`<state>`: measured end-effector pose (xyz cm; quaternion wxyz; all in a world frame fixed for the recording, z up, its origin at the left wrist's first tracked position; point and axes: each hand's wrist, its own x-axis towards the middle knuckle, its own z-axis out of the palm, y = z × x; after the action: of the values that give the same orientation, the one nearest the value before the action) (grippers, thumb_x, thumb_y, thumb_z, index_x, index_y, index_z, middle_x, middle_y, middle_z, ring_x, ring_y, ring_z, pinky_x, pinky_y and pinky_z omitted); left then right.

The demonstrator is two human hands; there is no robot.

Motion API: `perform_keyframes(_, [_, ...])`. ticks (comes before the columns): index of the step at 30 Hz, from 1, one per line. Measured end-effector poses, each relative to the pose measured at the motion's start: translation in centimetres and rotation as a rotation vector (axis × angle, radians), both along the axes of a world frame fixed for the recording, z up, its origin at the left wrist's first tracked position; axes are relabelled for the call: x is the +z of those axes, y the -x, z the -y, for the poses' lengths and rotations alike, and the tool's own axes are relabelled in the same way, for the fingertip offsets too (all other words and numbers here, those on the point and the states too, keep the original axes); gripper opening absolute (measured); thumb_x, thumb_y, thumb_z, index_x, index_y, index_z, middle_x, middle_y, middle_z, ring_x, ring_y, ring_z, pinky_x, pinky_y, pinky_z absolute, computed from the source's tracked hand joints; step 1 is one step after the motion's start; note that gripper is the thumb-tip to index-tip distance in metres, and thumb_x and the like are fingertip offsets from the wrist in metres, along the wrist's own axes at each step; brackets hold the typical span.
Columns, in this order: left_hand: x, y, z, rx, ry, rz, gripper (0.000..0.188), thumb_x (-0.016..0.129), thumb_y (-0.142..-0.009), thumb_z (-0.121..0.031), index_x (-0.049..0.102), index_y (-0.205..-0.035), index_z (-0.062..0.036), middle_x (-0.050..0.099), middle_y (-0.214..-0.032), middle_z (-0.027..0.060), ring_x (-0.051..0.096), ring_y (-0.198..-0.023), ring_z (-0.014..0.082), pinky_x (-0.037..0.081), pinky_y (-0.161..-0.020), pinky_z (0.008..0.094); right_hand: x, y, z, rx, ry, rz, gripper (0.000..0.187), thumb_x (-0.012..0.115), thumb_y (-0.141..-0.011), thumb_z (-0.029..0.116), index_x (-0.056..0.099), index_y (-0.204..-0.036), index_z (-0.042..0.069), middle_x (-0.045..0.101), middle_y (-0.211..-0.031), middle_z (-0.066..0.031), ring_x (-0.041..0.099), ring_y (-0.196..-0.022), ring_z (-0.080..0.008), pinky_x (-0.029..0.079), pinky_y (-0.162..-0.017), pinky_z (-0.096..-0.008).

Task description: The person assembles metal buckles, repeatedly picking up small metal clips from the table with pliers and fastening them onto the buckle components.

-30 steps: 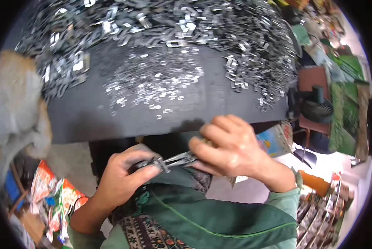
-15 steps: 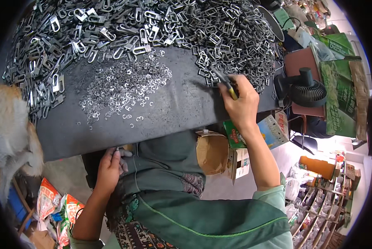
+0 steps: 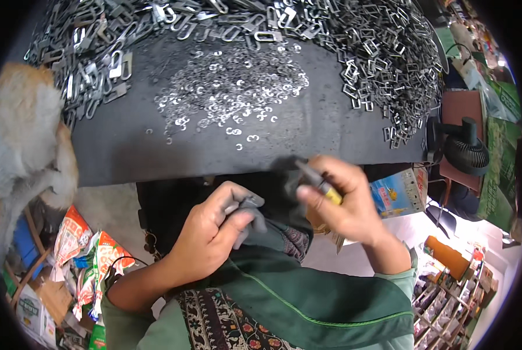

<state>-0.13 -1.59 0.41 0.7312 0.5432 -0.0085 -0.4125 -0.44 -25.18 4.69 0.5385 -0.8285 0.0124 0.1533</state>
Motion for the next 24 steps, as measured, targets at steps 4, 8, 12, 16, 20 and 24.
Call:
perform_keyframes(4, [0.5,-0.4,-0.3,0.080,0.062,-0.047,0.012,0.054,-0.101,-0.011,0.058,-0.104,-0.0001,0.066,-0.081,0.0069,0.048,-0.057,0.0050,0.040,-0.053,0.0208,-0.4,0.5,-3.0,0.003,-0.108,-0.007,0.012,0.069,-0.089,0.008,0.060,-0.092,0.000,0.056,-0.078,-0.0057,0.051,-0.070,-0.0116,0.043,-0.063,-0.0285])
perform_keyframes(8, [0.3,-0.2,-0.9,0.122,0.077,-0.034,0.014,0.057,-0.100,-0.014,0.064,-0.102,-0.0009,0.065,-0.077,0.0018,0.047,-0.057,0.0028,0.038,-0.048,0.0209,-0.9,0.3,-4.1,0.030,-0.126,0.088,0.011,0.068,-0.089,0.007,0.060,-0.092,-0.001,0.057,-0.079,-0.0074,0.053,-0.071,-0.0141,0.044,-0.064,-0.0294])
perform_keyframes(12, [-0.3,0.2,-0.7,0.128,0.128,-0.137,0.012,0.063,-0.095,-0.010,0.064,-0.104,-0.0018,0.065,-0.075,0.0057,0.052,-0.055,0.0066,0.039,-0.048,0.0235,-1.6,0.8,-4.8,0.068,-0.055,0.198,0.011,0.066,-0.092,0.009,0.059,-0.094,0.000,0.055,-0.079,-0.0041,0.050,-0.071,-0.0113,0.043,-0.064,-0.0278])
perform_keyframes(16, [-1.2,0.7,-0.1,0.278,-0.409,1.024,0.018,0.072,-0.085,-0.006,0.064,-0.101,-0.0009,0.059,-0.072,0.0126,0.056,-0.054,0.0188,0.043,-0.050,0.0279,-1.3,1.8,-5.7,-0.213,-0.499,-0.435,0.017,0.063,-0.096,0.017,0.055,-0.092,0.003,0.048,-0.078,0.0063,0.039,-0.071,-0.0050,0.037,-0.062,-0.0252])
perform_keyframes(20, [-0.5,0.0,-1.5,0.009,-0.301,0.654,0.016,0.067,-0.089,-0.004,0.063,-0.104,-0.0008,0.062,-0.074,0.0068,0.057,-0.057,0.0109,0.043,-0.050,0.0261,-0.7,1.3,-4.2,0.083,-0.015,-0.256,0.023,0.071,-0.091,0.021,0.057,-0.092,0.001,0.051,-0.073,-0.0034,0.049,-0.069,-0.0107,0.040,-0.058,-0.0296])
perform_keyframes(24, [0.3,0.3,-2.3,-0.078,-0.032,-0.027,0.017,0.060,-0.096,-0.006,0.062,-0.112,0.0001,0.063,-0.077,0.0002,0.053,-0.059,0.0025,0.042,-0.051,0.0221,0.8,-0.9,-3.1,0.289,0.416,0.394,0.038,0.080,-0.076,0.027,0.065,-0.102,0.004,0.060,-0.085,-0.0129,0.060,-0.075,-0.0341,0.045,-0.059,-0.0403])
